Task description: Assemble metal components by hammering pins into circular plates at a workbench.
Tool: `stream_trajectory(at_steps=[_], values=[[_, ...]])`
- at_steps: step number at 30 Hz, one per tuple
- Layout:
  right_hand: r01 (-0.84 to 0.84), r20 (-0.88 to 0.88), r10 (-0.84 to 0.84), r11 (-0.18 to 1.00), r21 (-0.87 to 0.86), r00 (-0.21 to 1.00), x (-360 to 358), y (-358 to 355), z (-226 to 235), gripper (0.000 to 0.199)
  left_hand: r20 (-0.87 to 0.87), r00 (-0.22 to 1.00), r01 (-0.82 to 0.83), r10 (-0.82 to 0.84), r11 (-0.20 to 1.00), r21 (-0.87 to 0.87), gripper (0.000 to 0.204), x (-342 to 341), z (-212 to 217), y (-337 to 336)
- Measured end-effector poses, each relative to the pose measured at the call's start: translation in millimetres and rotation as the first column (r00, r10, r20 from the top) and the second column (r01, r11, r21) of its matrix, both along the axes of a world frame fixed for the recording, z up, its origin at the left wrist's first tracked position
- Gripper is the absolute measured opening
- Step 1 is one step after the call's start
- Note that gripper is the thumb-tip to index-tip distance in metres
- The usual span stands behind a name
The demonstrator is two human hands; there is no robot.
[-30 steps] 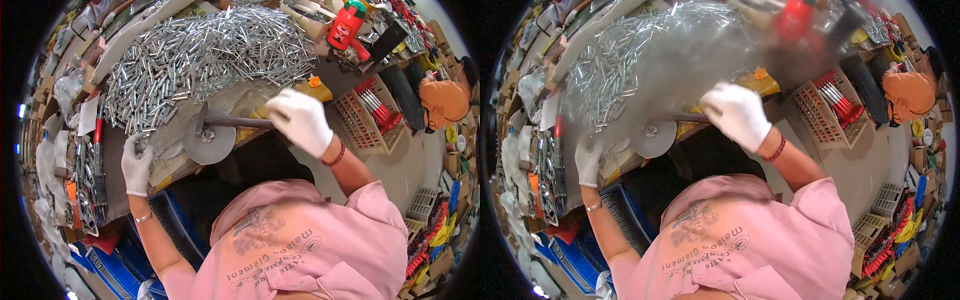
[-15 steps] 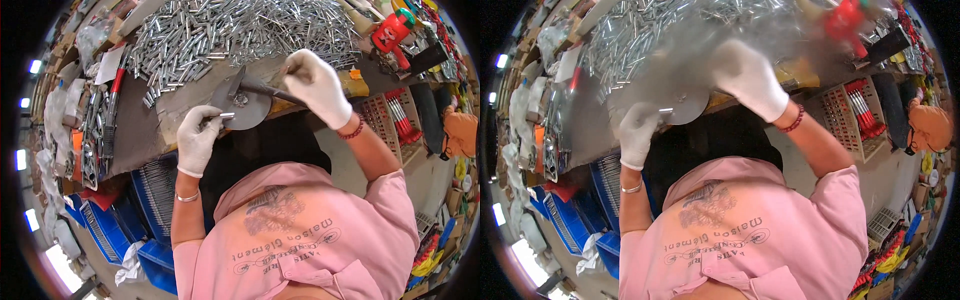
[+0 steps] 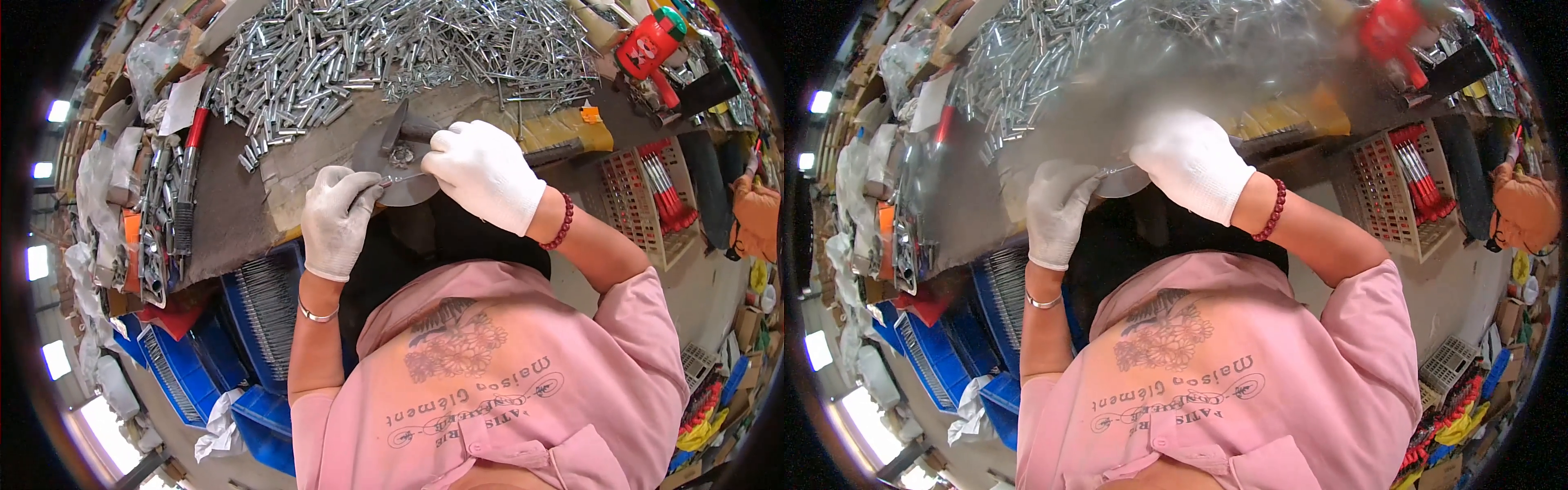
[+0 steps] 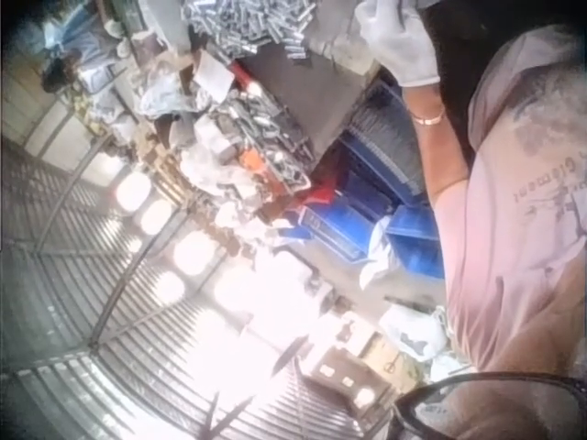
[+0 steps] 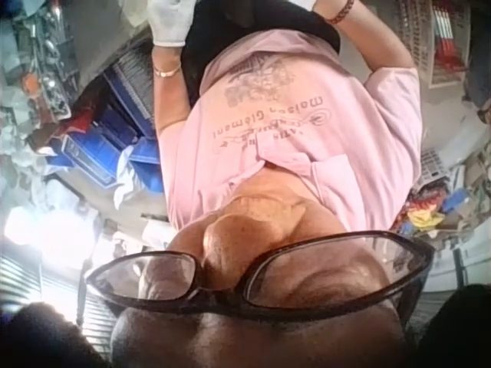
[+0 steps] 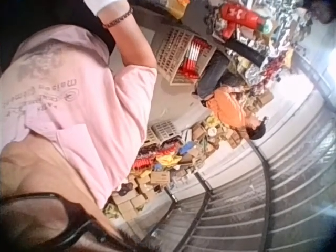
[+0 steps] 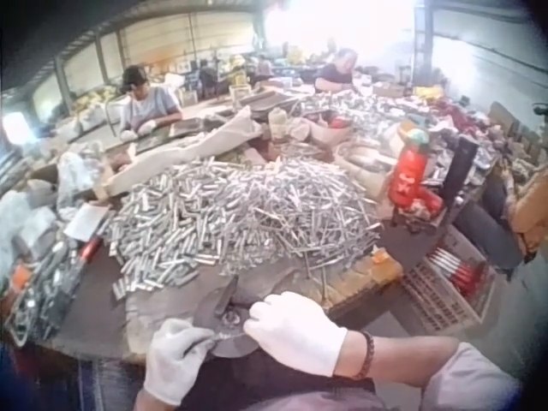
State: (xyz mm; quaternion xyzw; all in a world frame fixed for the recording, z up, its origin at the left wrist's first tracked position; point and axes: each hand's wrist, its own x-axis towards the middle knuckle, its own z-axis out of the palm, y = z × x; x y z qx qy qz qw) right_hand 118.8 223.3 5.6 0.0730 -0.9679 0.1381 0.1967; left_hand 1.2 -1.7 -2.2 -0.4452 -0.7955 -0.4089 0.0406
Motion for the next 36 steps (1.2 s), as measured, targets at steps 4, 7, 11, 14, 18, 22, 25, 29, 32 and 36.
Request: stream_trajectory(at_steps=[4, 7, 11, 14, 18, 22, 25, 29, 32, 36], values=[[-0.002, -0.075, 0.004, 0.999, 0.033, 0.997, -1.2, 0.2, -1.6, 0.006, -0.067, 0.998, 0.002, -0.002, 1.000, 0.004, 0.018, 0.7, 0.6, 0.9], [-0.009, -0.084, 0.011, 1.000, 0.028, 0.996, -3.0, 1.6, -4.4, 0.006, -0.061, 0.998, 0.008, -0.007, 1.000, 0.007, 0.018, -0.3, -1.8, 0.3], [-0.068, -0.105, 0.069, 0.998, 0.013, 0.992, -5.1, 3.7, -6.5, 0.005, -0.029, 1.000, 0.009, -0.008, 0.999, 0.033, 0.020, -0.4, -4.1, 2.1], [-0.101, -0.082, 0.103, 0.995, 0.027, 0.991, -8.9, -0.7, -7.8, 0.005, 0.022, 1.000, 0.013, -0.014, 0.999, 0.045, 0.021, 2.9, -3.8, 1.9], [-0.134, -0.059, 0.134, 0.991, 0.005, 0.989, -11.8, -0.4, -11.5, 0.009, 0.075, 0.997, 0.002, -0.003, 1.000, 0.019, 0.019, 5.3, -5.5, 0.9], [-0.048, -0.132, 0.023, 0.980, -0.191, 0.991, -23.9, 22.2, -0.8, 0.013, 0.112, 0.993, -0.028, 0.024, 0.999, 0.034, 0.018, 8.6, -7.5, 0.3], [0.195, 0.066, -0.192, 0.980, -0.044, 0.979, -53.8, 53.0, 6.1, 0.012, 0.081, 0.996, -0.046, 0.044, 0.999, 0.028, 0.017, 10.0, -7.0, 0.1], [0.033, 0.143, -0.024, 0.997, -0.064, 0.989, -82.3, 52.5, 24.2, 0.016, 0.131, 0.991, -0.046, 0.040, 0.998, 0.043, 0.015, 8.7, -8.7, 1.7], [-0.110, 0.082, 0.123, 0.984, -0.143, 0.989, -113.9, 61.2, 3.1, 0.018, 0.106, 0.994, -0.038, 0.034, 0.999, 0.030, 0.015, 9.5, -7.4, 3.1], [-0.191, 0.203, 0.249, 0.945, -0.264, 0.947, -145.8, 75.1, -12.5, 0.016, 0.076, 0.997, -0.034, 0.031, 0.999, 0.030, 0.015, 8.2, -7.5, 2.4]])
